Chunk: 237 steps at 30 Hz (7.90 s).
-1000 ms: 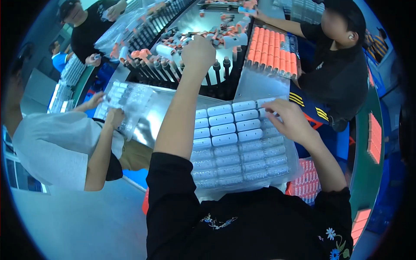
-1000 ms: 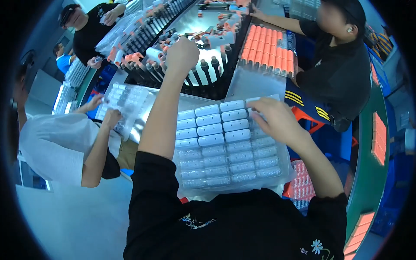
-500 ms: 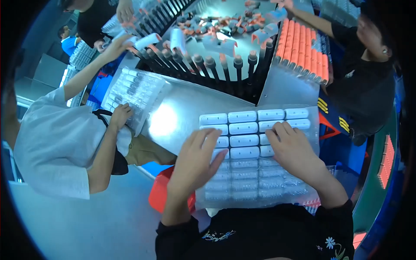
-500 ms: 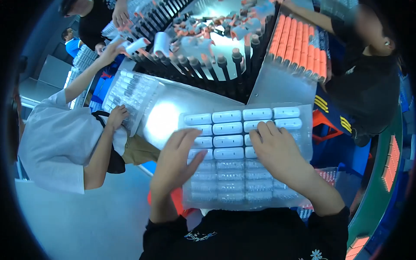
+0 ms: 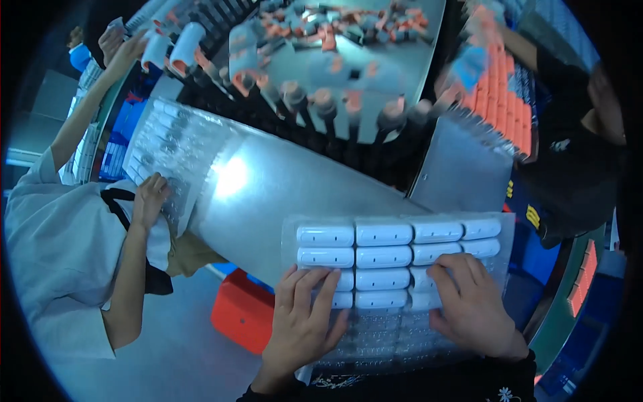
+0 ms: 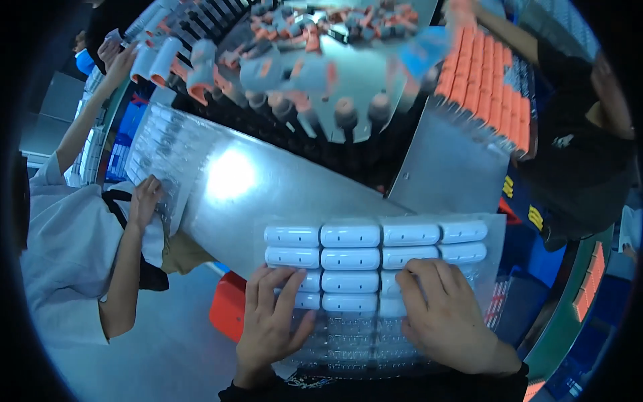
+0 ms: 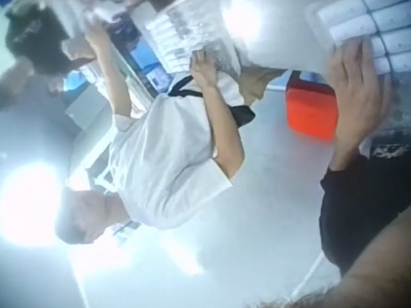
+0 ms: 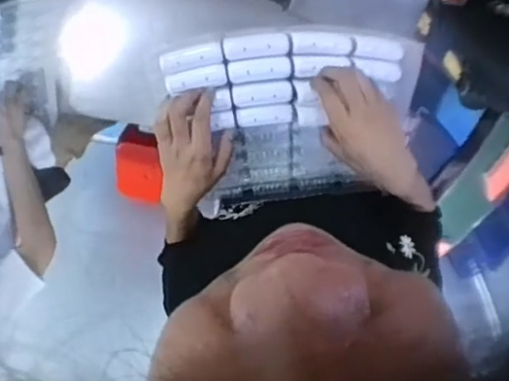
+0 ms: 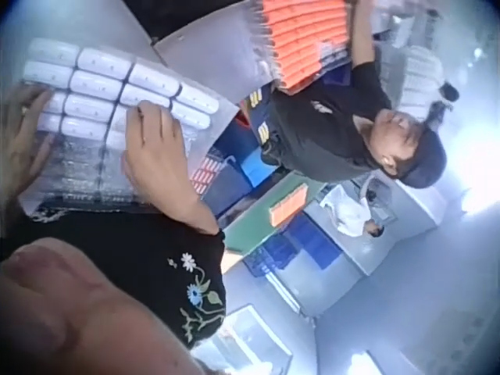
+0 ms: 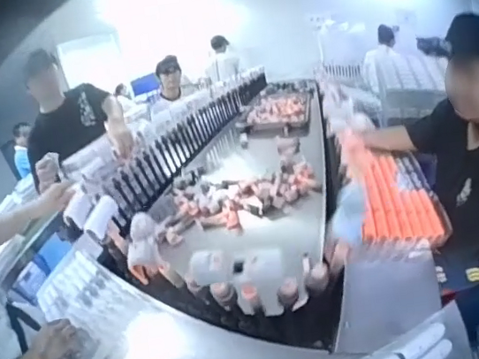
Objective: The person sorts plastic components by hand, placing them into plastic trays on a factory assembly line.
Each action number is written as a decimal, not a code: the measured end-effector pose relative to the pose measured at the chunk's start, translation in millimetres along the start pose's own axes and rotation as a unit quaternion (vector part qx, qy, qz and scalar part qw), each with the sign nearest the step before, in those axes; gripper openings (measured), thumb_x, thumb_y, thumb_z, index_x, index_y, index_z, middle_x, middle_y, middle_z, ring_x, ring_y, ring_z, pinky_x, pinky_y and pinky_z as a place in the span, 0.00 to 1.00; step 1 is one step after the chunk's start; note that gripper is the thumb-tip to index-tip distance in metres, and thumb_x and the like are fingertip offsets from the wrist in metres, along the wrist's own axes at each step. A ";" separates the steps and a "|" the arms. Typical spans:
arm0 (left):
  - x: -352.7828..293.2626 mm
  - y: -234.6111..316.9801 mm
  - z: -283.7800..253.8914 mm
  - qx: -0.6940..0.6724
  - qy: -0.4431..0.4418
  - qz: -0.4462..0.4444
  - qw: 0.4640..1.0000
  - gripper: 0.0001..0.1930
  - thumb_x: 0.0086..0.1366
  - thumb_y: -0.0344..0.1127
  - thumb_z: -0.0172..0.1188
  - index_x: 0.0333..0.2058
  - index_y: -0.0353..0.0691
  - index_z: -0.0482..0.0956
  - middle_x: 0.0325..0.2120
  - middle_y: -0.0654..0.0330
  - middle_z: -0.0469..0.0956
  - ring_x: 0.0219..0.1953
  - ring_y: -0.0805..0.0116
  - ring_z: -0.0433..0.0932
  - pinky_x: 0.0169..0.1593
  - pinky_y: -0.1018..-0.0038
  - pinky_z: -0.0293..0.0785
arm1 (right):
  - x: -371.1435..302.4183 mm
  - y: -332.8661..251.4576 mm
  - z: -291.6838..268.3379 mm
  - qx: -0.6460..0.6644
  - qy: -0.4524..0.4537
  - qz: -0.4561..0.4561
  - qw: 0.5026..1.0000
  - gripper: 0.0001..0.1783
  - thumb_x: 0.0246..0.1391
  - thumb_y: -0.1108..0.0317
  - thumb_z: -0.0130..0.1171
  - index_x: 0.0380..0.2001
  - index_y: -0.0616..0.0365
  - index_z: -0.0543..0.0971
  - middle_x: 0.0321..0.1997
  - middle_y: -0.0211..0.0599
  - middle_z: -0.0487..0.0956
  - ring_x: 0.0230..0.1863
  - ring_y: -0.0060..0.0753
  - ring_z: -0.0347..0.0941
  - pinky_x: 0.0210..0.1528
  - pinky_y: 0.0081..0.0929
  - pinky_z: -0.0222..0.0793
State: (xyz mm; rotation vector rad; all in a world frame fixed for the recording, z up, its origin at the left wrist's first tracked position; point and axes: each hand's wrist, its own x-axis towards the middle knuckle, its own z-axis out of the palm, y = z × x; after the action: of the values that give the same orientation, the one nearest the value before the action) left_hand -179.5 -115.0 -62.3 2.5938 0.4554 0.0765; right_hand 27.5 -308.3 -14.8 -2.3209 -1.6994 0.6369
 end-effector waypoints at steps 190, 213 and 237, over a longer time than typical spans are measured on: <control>41.1 37.1 -79.6 -0.523 -0.286 0.180 0.782 0.27 0.69 0.36 0.62 0.62 0.34 0.63 0.48 0.53 0.76 0.49 0.66 0.79 0.55 0.67 0.75 | 90.2 35.2 -27.9 0.050 0.256 -0.071 0.963 0.24 0.62 0.66 0.59 0.61 0.62 0.75 0.49 0.54 0.81 0.46 0.56 0.79 0.51 0.44 0.76; 234.3 25.4 -167.9 0.149 -0.094 -0.084 0.981 0.30 0.66 0.44 0.53 0.63 0.35 0.70 0.47 0.45 0.84 0.41 0.47 0.86 0.44 0.56 0.82 | 34.1 50.2 -9.5 -0.080 0.031 -0.072 0.994 0.29 0.42 0.62 0.74 0.47 0.63 0.77 0.48 0.50 0.80 0.54 0.54 0.77 0.54 0.46 0.75; 121.5 43.2 -122.8 0.258 0.262 0.064 0.928 0.17 0.73 0.44 0.55 0.37 0.32 0.79 0.34 0.44 0.84 0.34 0.45 0.86 0.38 0.55 0.82 | 89.4 11.1 15.2 0.050 0.222 -0.016 0.974 0.23 0.67 0.59 0.54 0.55 0.67 0.67 0.47 0.67 0.75 0.48 0.70 0.77 0.50 0.58 0.74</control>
State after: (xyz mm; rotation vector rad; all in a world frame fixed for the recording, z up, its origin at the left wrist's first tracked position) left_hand -68.7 -52.4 62.2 3.1079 0.5461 0.8128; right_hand 52.4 -229.1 -52.8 -2.1534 -1.4560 0.1695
